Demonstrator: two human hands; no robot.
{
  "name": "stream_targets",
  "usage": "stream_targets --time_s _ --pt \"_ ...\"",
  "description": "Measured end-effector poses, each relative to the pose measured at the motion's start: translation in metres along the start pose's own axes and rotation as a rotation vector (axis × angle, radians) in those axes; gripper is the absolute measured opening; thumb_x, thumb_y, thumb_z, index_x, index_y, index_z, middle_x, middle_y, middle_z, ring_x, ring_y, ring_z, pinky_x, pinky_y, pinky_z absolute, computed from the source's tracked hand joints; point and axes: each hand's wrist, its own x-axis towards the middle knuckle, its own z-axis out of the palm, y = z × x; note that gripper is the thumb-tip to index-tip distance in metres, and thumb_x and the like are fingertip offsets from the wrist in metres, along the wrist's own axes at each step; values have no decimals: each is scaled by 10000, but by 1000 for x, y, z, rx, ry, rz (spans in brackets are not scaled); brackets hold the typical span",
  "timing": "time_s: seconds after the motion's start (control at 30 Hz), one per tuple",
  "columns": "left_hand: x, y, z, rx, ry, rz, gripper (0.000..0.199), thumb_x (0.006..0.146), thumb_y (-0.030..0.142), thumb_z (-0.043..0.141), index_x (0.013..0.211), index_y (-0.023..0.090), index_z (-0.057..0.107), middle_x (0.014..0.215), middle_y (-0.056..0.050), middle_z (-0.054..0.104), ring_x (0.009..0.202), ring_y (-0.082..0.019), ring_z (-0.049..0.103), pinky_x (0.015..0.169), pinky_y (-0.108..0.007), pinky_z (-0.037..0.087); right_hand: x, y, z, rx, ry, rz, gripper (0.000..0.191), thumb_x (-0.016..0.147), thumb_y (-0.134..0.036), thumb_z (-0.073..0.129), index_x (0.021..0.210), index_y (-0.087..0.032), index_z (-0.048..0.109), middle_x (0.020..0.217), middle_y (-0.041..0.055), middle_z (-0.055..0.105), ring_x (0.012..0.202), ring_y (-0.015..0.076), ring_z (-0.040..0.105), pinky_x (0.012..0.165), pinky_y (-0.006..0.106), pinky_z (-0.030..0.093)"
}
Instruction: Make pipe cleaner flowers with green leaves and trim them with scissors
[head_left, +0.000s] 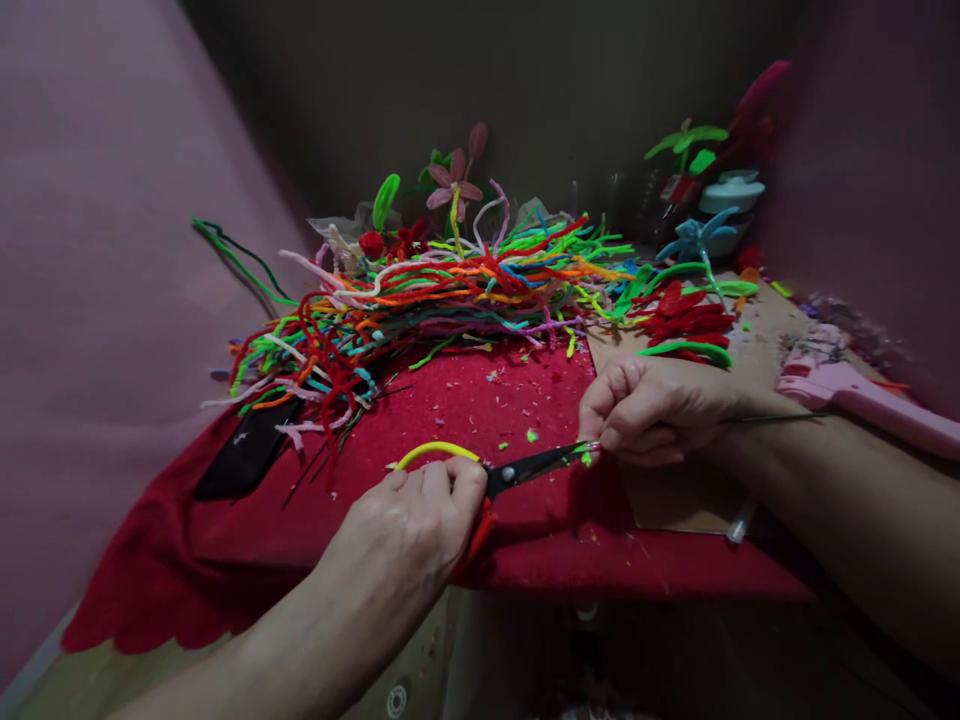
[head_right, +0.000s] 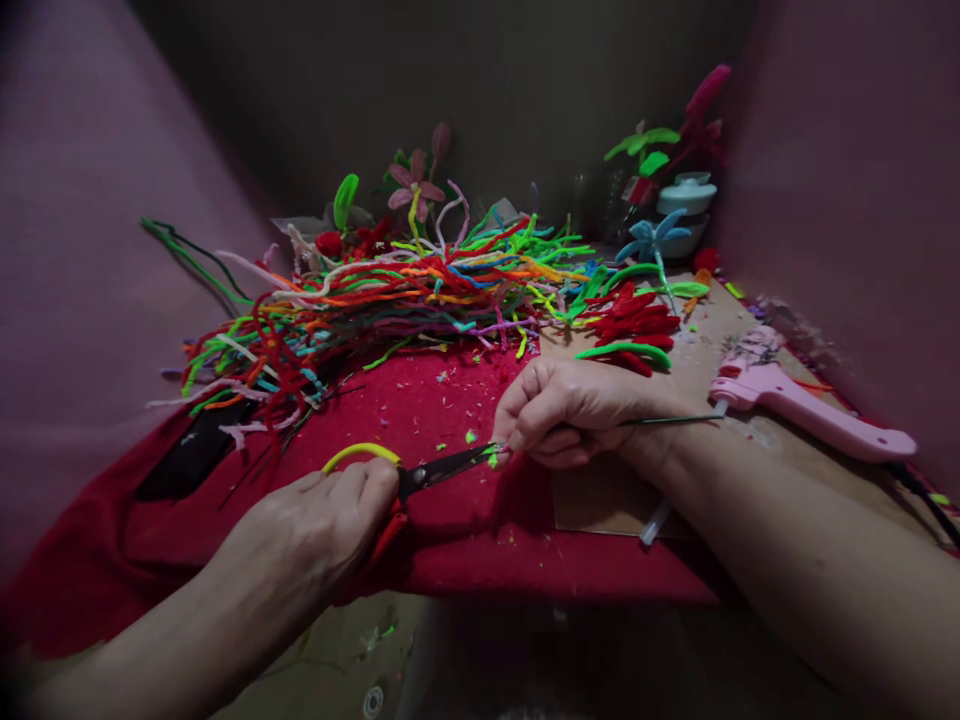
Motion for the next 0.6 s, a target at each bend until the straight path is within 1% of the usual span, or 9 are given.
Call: stream_targets --time_s 0.2,0.37,0.5,0.6 --pt "0 -2 -3 29 24 -6 182 755 51 382 879 166 448 633 -12 509 535 -155 537 539 -274 457 0 3 -2 40 -44 -43 147 640 -55 537 680 -87 676 293 -75 356 236 28 253 252 126 272" --pt "-1 -6 -3 12 45 25 156 760 62 384 853 174 438 620 -4 500 520 -146 524 508 -255 432 1 4 0 52 -61 -47 160 650 -51 522 693 -81 673 304 -77 351 244 25 254 259 121 278" --pt "-1 -8 -2 -3 64 29 139 760 73 397 840 182 428 611 7 484 492 -143 501 487 -262 408 1 3 0 70 -36 -63 166 645 -51 519 687 -78 677 298 -77 349 248 23 238 263 124 281" --pt "-2 -7 -1 21 127 52 132 762 87 413 861 171 436 608 7 485 507 -143 499 516 -271 411 1 0 -1 44 1 -79 172 647 -58 530 715 -66 688 298 -72 364 251 23 230 257 126 269"
